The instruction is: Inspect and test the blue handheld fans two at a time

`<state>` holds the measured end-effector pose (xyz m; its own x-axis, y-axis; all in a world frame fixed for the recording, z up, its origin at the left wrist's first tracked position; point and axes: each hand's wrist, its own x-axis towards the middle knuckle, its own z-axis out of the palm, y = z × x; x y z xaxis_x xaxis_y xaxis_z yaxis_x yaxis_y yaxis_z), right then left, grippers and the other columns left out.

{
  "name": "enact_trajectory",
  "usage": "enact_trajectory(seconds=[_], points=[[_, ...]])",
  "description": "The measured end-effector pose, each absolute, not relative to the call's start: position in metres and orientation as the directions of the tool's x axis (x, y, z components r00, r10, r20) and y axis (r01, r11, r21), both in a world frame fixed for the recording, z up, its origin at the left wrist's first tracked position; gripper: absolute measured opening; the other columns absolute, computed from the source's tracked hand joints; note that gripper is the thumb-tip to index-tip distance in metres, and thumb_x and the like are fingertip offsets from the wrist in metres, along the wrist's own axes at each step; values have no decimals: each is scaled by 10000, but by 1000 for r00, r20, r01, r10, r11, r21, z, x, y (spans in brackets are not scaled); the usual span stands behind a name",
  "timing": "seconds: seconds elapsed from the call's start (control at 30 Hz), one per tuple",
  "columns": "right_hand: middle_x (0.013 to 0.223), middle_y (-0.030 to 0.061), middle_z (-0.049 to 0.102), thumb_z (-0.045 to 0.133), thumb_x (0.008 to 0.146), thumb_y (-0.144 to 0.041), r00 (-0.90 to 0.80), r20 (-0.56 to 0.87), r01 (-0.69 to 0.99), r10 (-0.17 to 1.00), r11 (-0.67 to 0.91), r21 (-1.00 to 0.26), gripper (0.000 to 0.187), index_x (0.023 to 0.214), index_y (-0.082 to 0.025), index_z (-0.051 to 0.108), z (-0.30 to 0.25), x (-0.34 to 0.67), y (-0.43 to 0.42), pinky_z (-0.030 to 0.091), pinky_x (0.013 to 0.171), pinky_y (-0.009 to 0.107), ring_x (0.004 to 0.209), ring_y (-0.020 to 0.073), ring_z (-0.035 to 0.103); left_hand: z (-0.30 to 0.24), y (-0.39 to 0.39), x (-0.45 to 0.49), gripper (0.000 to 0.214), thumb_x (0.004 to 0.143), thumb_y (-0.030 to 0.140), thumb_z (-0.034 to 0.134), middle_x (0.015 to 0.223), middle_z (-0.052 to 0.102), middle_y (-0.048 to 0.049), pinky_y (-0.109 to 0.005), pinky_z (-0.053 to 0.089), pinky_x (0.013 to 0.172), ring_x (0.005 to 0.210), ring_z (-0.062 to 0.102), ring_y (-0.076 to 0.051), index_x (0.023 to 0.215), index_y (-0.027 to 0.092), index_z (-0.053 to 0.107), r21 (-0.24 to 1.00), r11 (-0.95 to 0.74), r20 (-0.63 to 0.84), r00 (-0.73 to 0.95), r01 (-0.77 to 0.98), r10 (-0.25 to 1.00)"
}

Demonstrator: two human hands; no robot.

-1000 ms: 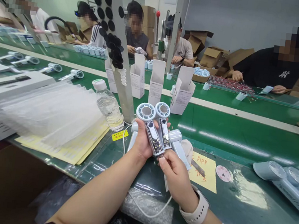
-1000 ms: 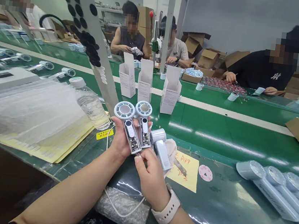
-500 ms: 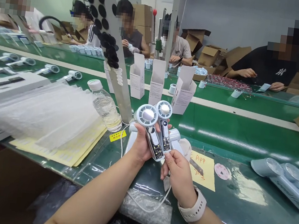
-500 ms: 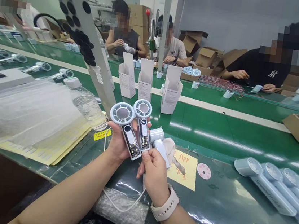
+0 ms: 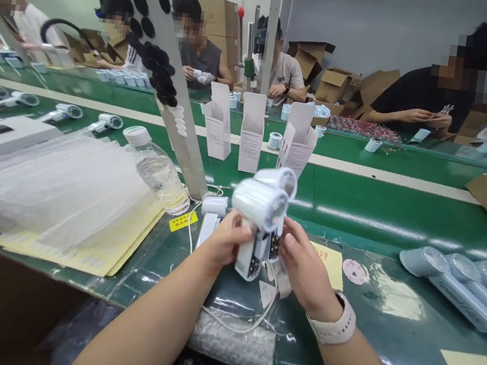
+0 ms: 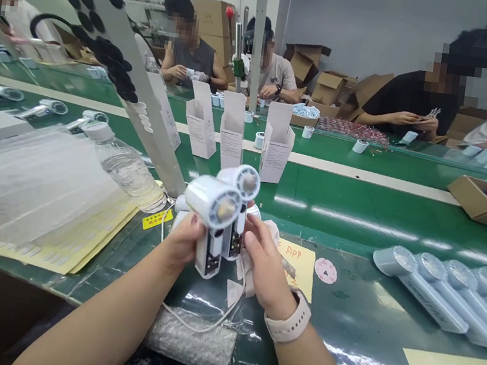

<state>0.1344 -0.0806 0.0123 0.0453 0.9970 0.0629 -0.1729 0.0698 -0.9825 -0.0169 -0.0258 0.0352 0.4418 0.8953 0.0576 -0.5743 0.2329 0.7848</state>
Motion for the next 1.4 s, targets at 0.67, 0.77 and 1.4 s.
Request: enact_trajectory(seconds=[0.67,0.77,1.4], points=[[847,-3,669,736,746,-280,133,7,-573,991,83,-816,213,934,-234,648,31,139,-71,547,692,339,726,160,628,23,-19,0,495,588,135,825,814,640,15,-257,524,643,687,629,-129,1037,167,618,759,394,-69,538,-519,840],[826,-11,660,718,766,-270,113,34,-557,993,91,-826,181,925,-240,637,33,140,-72,543,690,330,720,159,624,26,-21,-1,477,606,154,834,809,643,17,-259,524,641,679,635,-132,1025,178,607,789,347,-25,538,-507,843],[963,18,686,787,714,-308,71,-102,-499,992,-53,-865,321,997,-227,659,32,146,-75,539,753,351,770,154,625,32,-19,-5,533,605,182,802,825,605,35,-279,509,620,653,610,-119,1081,185,563,807,270,6,465,-525,885]])
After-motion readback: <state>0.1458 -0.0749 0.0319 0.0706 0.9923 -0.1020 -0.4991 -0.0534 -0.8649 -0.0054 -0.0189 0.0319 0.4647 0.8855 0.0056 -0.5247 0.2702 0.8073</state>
